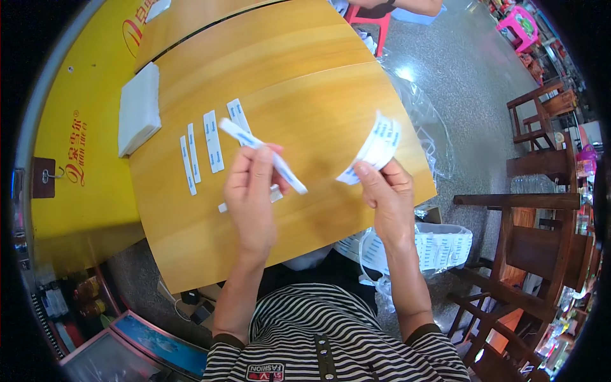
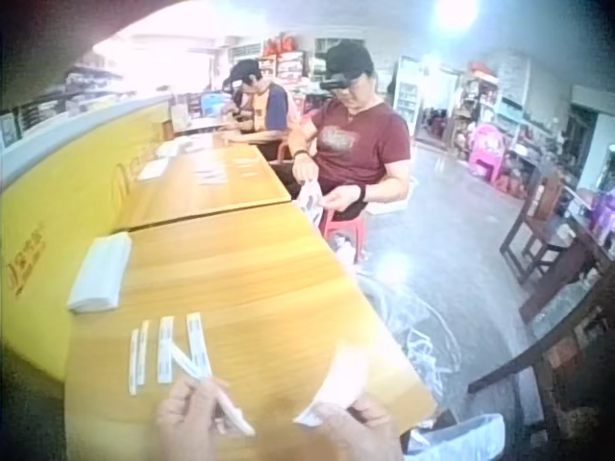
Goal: Folding and organizing strips of printed adhesive labels.
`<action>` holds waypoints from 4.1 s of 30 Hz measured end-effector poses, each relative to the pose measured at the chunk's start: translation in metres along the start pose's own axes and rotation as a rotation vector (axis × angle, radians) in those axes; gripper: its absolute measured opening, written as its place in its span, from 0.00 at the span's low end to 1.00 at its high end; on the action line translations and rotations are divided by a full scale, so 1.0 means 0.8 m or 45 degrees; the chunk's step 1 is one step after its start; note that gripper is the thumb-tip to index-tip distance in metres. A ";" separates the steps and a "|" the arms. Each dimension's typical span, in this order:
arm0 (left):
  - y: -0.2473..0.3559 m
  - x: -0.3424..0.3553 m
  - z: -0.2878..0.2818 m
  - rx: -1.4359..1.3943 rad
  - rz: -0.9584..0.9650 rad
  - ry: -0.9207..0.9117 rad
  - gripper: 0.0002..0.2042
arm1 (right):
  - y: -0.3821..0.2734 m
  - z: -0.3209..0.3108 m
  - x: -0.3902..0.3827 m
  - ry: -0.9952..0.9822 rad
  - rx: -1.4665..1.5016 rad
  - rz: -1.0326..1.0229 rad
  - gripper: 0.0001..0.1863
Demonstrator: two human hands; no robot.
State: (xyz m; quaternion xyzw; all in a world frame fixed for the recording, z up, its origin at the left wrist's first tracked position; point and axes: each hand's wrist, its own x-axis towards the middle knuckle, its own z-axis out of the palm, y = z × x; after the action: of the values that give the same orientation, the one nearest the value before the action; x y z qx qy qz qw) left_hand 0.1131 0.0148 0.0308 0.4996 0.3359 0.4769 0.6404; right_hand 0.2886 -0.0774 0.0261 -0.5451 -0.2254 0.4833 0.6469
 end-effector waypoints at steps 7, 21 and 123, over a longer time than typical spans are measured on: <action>0.005 0.064 0.000 0.383 -0.150 0.043 0.07 | 0.000 0.002 -0.008 -0.032 -0.096 -0.102 0.09; 0.021 0.016 0.039 0.082 -0.154 -0.394 0.06 | 0.009 0.005 0.002 -0.201 -0.481 -0.312 0.07; 0.010 0.016 0.019 -0.173 -0.051 0.233 0.11 | -0.059 -0.011 -0.089 0.031 -0.167 -0.910 0.08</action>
State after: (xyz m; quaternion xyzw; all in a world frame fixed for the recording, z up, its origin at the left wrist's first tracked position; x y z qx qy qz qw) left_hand 0.1289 0.0227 0.0429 0.4026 0.3700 0.5292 0.6488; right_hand 0.2830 -0.1408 0.0835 -0.4779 -0.4245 0.2046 0.7413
